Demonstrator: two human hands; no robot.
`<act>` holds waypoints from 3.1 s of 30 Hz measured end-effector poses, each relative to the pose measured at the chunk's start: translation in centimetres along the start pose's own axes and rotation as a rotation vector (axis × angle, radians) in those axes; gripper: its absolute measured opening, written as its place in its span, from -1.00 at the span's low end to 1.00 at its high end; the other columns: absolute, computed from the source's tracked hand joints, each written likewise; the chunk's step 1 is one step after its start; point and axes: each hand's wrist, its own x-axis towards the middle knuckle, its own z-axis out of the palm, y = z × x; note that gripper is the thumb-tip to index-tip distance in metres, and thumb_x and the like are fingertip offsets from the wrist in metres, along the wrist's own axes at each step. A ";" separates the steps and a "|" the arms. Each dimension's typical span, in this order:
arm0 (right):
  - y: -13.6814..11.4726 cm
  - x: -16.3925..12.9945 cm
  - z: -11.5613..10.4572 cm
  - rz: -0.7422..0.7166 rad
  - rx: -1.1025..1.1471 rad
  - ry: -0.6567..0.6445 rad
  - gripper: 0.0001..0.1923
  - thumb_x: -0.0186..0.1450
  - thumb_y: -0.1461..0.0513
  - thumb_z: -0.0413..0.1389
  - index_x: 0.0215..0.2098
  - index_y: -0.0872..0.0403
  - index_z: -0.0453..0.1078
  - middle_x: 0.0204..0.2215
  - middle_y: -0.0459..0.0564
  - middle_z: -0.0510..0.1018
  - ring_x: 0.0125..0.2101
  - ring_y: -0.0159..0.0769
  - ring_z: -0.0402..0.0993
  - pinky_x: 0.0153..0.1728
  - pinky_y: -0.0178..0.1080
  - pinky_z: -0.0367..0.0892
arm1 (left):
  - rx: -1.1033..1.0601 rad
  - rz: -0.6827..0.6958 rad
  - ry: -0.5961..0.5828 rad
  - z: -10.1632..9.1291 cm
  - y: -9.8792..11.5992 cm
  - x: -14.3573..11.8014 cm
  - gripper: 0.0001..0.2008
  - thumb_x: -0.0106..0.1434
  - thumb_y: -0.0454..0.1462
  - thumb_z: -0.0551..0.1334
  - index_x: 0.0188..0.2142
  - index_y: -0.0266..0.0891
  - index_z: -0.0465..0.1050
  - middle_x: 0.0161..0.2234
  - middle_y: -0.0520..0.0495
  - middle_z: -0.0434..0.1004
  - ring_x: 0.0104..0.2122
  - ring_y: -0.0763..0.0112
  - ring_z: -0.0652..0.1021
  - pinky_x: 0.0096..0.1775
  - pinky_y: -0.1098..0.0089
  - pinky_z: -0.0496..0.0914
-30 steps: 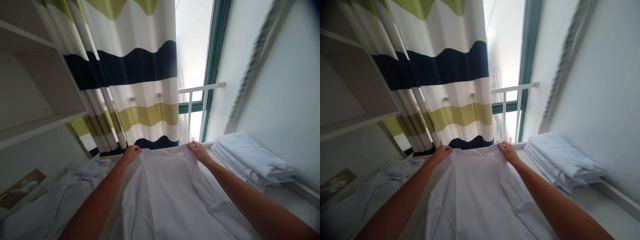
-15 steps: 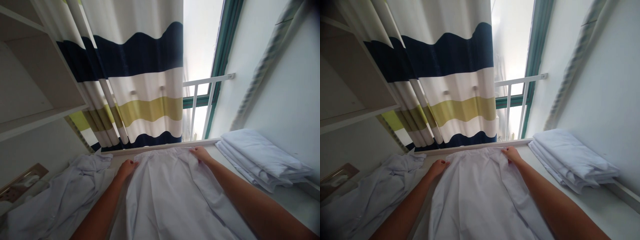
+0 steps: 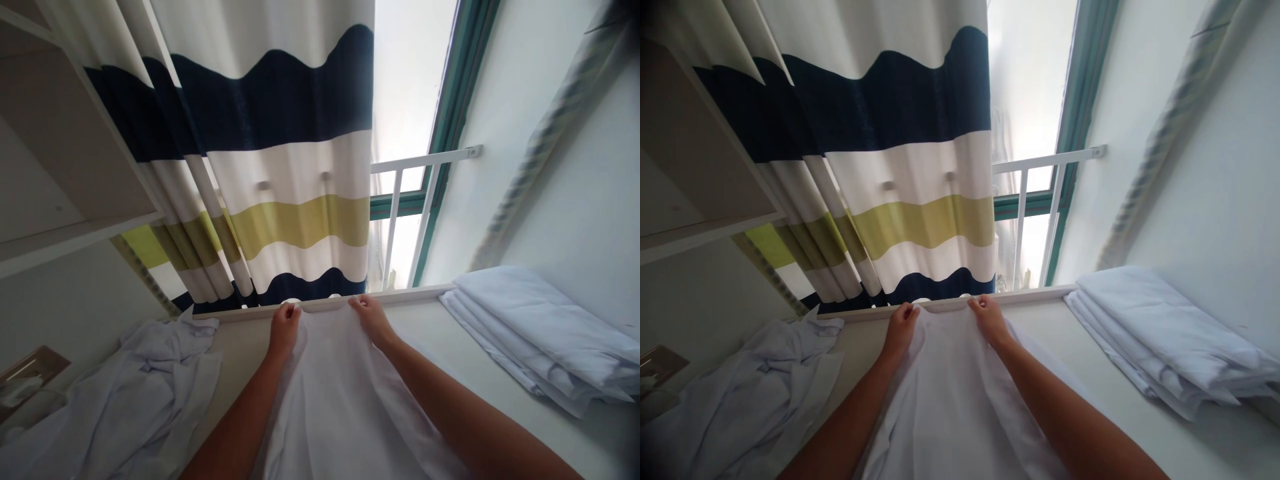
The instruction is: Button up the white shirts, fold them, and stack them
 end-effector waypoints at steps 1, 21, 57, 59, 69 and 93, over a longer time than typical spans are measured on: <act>0.4 -0.5 1.0 0.008 0.036 -0.022 -0.60 0.22 -0.10 0.17 -0.36 0.06 0.31 -0.57 -0.15 0.42 -0.59 -0.36 0.30 -0.62 -0.34 0.17 | -0.014 0.004 -0.023 1.2 0.2 -0.7 -0.81 0.28 -0.15 0.20 -0.39 -0.20 0.34 -0.47 0.09 0.39 -0.40 0.41 0.45 -0.30 0.42 0.30; 3.1 -0.4 -0.8 -0.240 -0.172 -0.642 -0.49 0.25 0.26 0.15 0.16 -0.22 0.33 -0.18 -0.10 0.50 -0.19 -0.27 0.50 -0.10 -0.21 0.44 | -0.318 -0.170 -0.694 3.6 -2.4 -1.0 -0.51 0.18 -0.27 0.37 0.07 -0.14 0.30 -0.23 -0.05 0.60 -0.20 0.27 0.61 -0.11 0.27 0.45; 3.7 -1.9 1.2 -0.452 -0.485 -0.409 -0.86 0.30 0.14 0.17 -0.23 0.01 0.47 -0.40 -0.10 0.57 -0.42 -0.28 0.40 -0.29 -0.22 0.27 | 0.242 0.330 -0.466 2.7 -2.6 -1.1 -0.81 0.36 -0.18 0.15 -0.22 -0.19 0.50 -0.27 -0.05 0.60 -0.28 0.29 0.54 -0.16 0.33 0.33; 3.5 -2.1 0.8 -0.432 -0.422 -0.441 -0.85 0.31 0.14 0.14 -0.19 0.01 0.44 -0.33 -0.08 0.58 -0.38 -0.27 0.40 -0.31 -0.24 0.28 | 0.204 0.330 -0.525 2.6 -2.8 -0.9 -0.83 0.32 -0.18 0.20 -0.28 -0.18 0.54 -0.28 -0.05 0.62 -0.27 0.29 0.55 -0.16 0.35 0.34; 3.7 -1.9 1.5 -0.366 -0.457 -0.544 -0.86 0.34 0.12 0.14 -0.25 0.00 0.47 -0.40 -0.09 0.56 -0.38 -0.25 0.40 -0.28 -0.21 0.25 | 0.033 0.183 -0.504 3.2 -2.8 -0.7 -0.73 0.30 -0.11 0.22 -0.38 -0.25 0.54 -0.39 -0.03 0.57 -0.35 0.32 0.51 -0.27 0.38 0.33; 3.5 -2.1 2.0 -0.496 -0.437 -0.365 -0.92 0.31 0.20 0.15 -0.22 -0.02 0.44 -0.31 -0.03 0.55 -0.30 -0.23 0.45 -0.23 -0.20 0.34 | -0.162 -0.117 -0.513 4.5 -1.5 -1.1 -0.66 0.26 -0.09 0.23 -0.54 -0.27 0.44 -0.60 0.08 0.29 -0.53 0.48 0.28 -0.45 0.43 0.18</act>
